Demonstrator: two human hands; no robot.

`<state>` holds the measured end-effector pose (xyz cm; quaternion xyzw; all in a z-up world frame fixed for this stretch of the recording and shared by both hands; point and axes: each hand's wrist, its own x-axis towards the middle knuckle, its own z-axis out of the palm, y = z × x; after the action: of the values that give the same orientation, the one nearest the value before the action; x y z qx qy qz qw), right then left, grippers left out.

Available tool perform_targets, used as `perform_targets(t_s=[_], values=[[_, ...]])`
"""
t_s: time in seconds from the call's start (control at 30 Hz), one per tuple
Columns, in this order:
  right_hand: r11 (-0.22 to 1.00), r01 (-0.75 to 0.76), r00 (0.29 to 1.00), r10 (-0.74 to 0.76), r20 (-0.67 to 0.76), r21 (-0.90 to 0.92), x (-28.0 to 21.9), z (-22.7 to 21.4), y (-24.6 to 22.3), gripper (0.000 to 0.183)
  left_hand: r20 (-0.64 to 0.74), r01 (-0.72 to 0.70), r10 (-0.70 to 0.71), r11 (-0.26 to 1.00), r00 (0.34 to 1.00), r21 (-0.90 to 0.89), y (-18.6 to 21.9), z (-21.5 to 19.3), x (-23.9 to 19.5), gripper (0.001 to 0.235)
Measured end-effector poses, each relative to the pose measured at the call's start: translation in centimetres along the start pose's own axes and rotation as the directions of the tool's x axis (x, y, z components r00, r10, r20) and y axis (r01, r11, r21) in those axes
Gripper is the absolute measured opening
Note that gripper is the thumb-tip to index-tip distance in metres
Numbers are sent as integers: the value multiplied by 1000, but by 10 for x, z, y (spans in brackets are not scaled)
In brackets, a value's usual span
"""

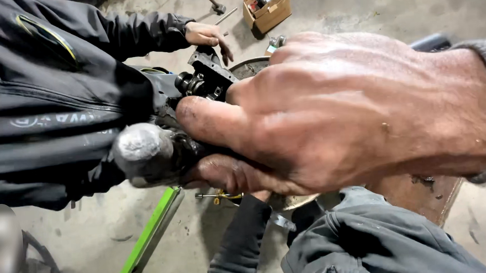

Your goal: The person works on a disassembled engine block with two other people. They use a hammer and a metal rod to tap and adjust internal components, then apply lubricant from a spray can to the crankshaft area. The engine remains on a metal stand throughout the clip.

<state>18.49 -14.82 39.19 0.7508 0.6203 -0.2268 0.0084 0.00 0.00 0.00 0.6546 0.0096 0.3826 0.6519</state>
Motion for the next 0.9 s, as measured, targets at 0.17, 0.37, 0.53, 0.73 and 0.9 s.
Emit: perform_targets(t_s=[0.17, 0.37, 0.53, 0.73, 0.9], values=[[999, 43, 994, -41, -97, 15, -22, 31, -6, 45, 43, -138, 134, 986, 990, 93, 80, 3, 21, 36], [928, -182, 940, 261, -220, 325, -45, 115, 42, 59, -76, -283, 312, 924, 947, 258, 150, -1, 17, 36], [781, -300, 942, 333, 42, 548, -68, 251, 84, 52, -326, 34, -76, 991, 942, -132, 172, -29, -19, 30], [882, -320, 930, 224, 290, 346, -6, 346, 18, 43, -504, 144, -226, 970, 833, -196, 135, -52, -63, 28], [945, -182, 973, 134, 187, 272, 28, 461, 14, 64, -373, 263, -358, 923, 856, -283, 110, -57, -84, 33]])
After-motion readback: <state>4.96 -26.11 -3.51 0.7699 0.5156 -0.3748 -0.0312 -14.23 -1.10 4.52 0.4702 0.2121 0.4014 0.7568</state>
